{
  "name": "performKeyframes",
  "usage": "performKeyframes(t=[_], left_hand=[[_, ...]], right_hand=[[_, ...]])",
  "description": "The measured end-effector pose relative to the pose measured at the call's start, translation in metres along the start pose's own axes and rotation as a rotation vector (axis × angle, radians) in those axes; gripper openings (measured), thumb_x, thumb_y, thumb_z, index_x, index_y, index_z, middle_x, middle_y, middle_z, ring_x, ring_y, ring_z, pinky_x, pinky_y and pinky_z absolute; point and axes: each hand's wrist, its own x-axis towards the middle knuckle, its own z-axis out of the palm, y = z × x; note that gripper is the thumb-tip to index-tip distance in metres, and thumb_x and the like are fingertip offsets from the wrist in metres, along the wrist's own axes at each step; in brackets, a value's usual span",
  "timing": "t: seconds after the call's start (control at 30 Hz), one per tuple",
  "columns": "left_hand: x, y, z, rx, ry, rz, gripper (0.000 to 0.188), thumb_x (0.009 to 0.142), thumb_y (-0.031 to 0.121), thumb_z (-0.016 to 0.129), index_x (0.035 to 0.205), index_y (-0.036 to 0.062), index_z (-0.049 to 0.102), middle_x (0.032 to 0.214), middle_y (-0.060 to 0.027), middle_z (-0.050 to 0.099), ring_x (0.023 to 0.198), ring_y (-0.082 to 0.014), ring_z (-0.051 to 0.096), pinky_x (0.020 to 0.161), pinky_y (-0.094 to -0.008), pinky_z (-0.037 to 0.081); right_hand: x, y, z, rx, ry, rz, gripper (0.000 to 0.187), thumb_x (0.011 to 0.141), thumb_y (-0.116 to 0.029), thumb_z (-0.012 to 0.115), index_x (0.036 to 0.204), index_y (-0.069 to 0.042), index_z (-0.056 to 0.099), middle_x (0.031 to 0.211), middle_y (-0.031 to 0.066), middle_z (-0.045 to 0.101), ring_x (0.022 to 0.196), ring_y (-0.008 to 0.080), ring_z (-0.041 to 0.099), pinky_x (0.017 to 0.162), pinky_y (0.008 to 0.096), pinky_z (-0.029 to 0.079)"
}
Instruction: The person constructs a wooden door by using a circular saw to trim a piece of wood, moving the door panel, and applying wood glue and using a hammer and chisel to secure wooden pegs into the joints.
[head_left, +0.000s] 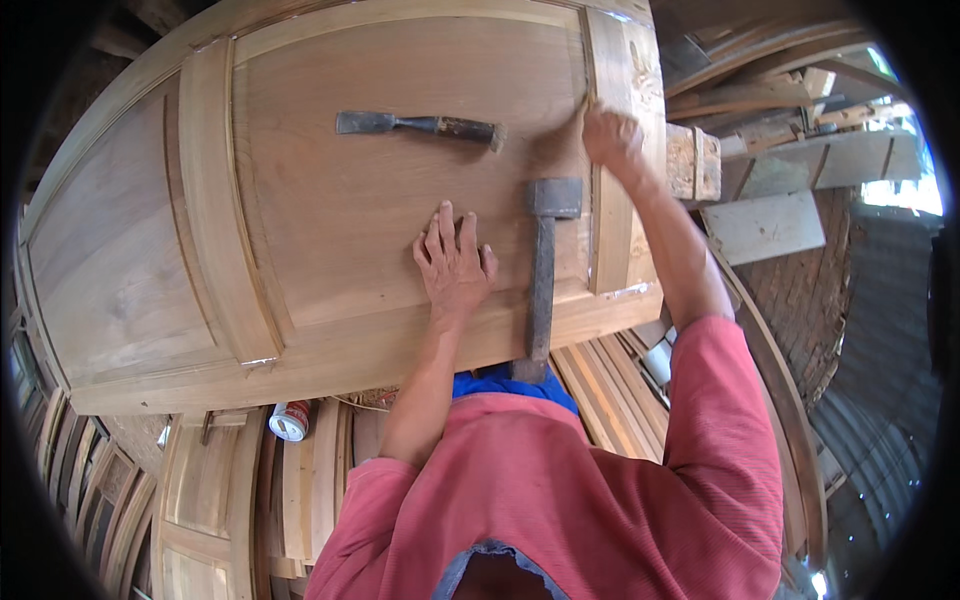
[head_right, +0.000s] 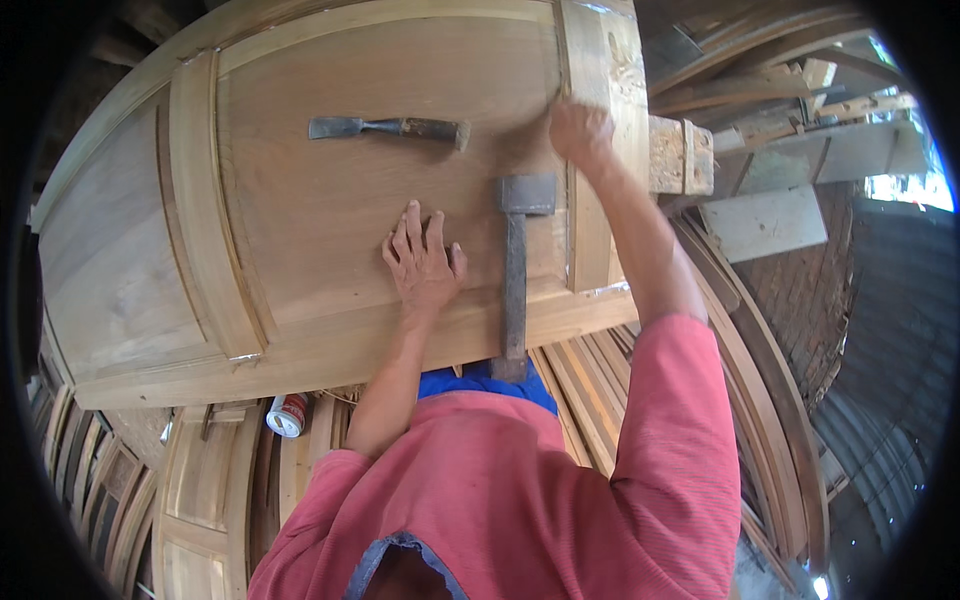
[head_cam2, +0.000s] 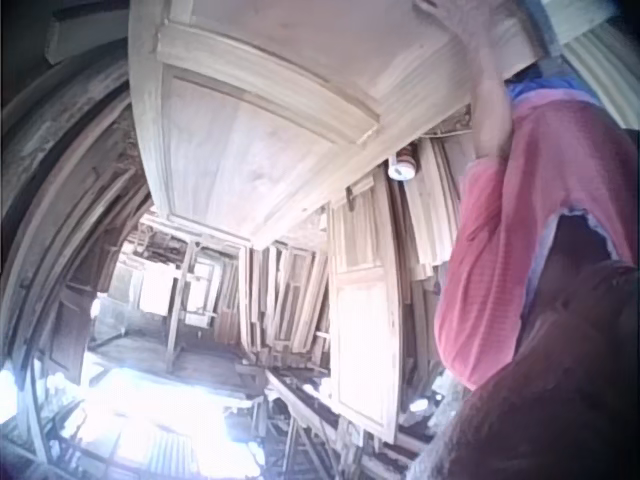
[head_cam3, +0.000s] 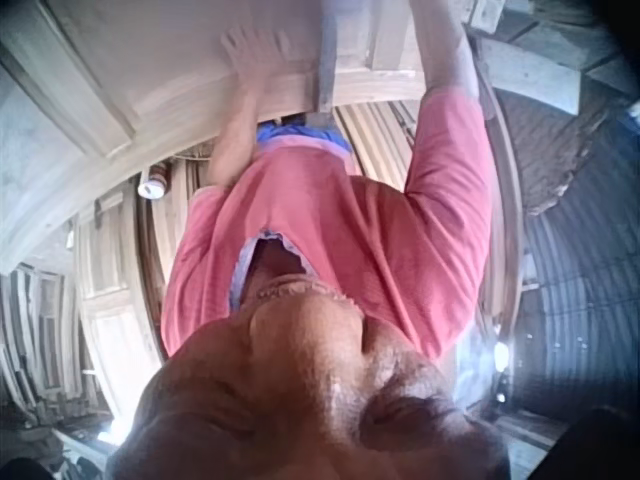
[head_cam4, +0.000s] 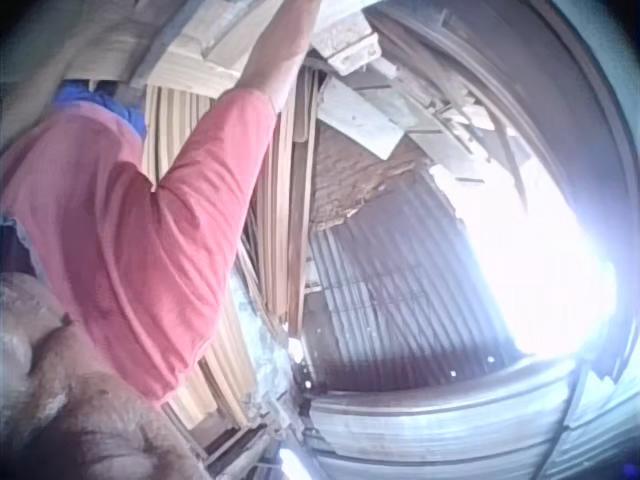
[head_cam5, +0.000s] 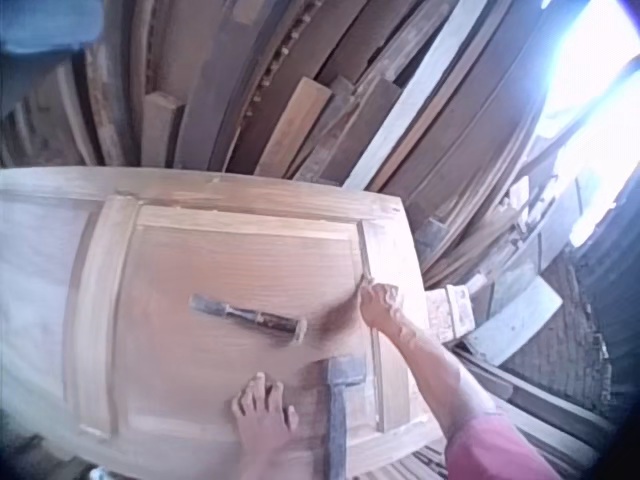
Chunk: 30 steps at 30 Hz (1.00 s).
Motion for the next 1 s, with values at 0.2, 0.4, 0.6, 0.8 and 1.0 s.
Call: performKeyframes(t=[0.2, 0.4, 0.6, 0.8, 1.0], left_hand=[[-0.001, 0.000, 0.000, 0.003, -0.013, 0.009, 0.062, 0.083, 0.027, 0.067, 0.140, 0.0101, 0.049, 0.158, -0.0205, 0.034, 0.140, -0.0374, 0.034, 0.112, -0.0605, 0.026], [-0.002, 0.001, 0.000, 0.029, -0.051, 0.014, 0.060, 0.085, 0.029, 0.065, 0.139, 0.0092, 0.049, 0.159, -0.0211, 0.034, 0.143, -0.0362, 0.033, 0.113, -0.0599, 0.025], [-0.002, -0.003, 0.003, 0.025, -0.011, 0.047, 0.061, 0.085, 0.029, 0.065, 0.140, 0.0097, 0.049, 0.157, -0.0215, 0.034, 0.142, -0.0384, 0.032, 0.112, -0.0617, 0.025], [-0.006, -0.006, 0.003, 0.019, -0.001, 0.034, 0.060, 0.085, 0.030, 0.065, 0.140, 0.0092, 0.050, 0.160, -0.0209, 0.032, 0.144, -0.0365, 0.031, 0.114, -0.0611, 0.024], [-0.009, -0.005, -0.001, 0.010, -0.062, 0.024, 0.061, 0.086, 0.030, 0.064, 0.141, 0.0079, 0.049, 0.162, -0.0208, 0.028, 0.146, -0.0369, 0.028, 0.115, -0.0609, 0.023]], right_hand=[[-0.212, -0.055, -0.063, 0.118, -0.464, 0.081, 0.056, 0.087, -0.012, 0.056, 0.134, 0.018, 0.051, 0.078, 0.0205, 0.072, 0.072, 0.0320, 0.074, 0.065, 0.0444, 0.057], [-0.314, -0.094, -0.066, 0.200, -0.742, 0.289, 0.073, 0.085, -0.010, 0.058, 0.148, 0.016, 0.032, 0.076, 0.0215, 0.071, 0.070, 0.0345, 0.073, 0.066, 0.0453, 0.056], [-0.293, -0.089, -0.043, 0.270, -0.512, 0.353, 0.072, 0.087, -0.009, 0.055, 0.151, 0.011, 0.031, 0.080, 0.0238, 0.072, 0.071, 0.0381, 0.072, 0.068, 0.0501, 0.055], [-0.335, -0.076, -0.059, 0.281, -0.612, 0.284, 0.052, 0.093, -0.011, 0.047, 0.143, 0.005, 0.048, 0.081, 0.0277, 0.069, 0.073, 0.0450, 0.069, 0.070, 0.0568, 0.052], [-0.320, -0.054, -0.060, 1.175, -0.608, 0.478, 0.038, 0.101, -0.019, 0.050, 0.129, 0.003, 0.062, 0.071, 0.0139, 0.065, 0.064, 0.0213, 0.062, 0.063, 0.0392, 0.049]])
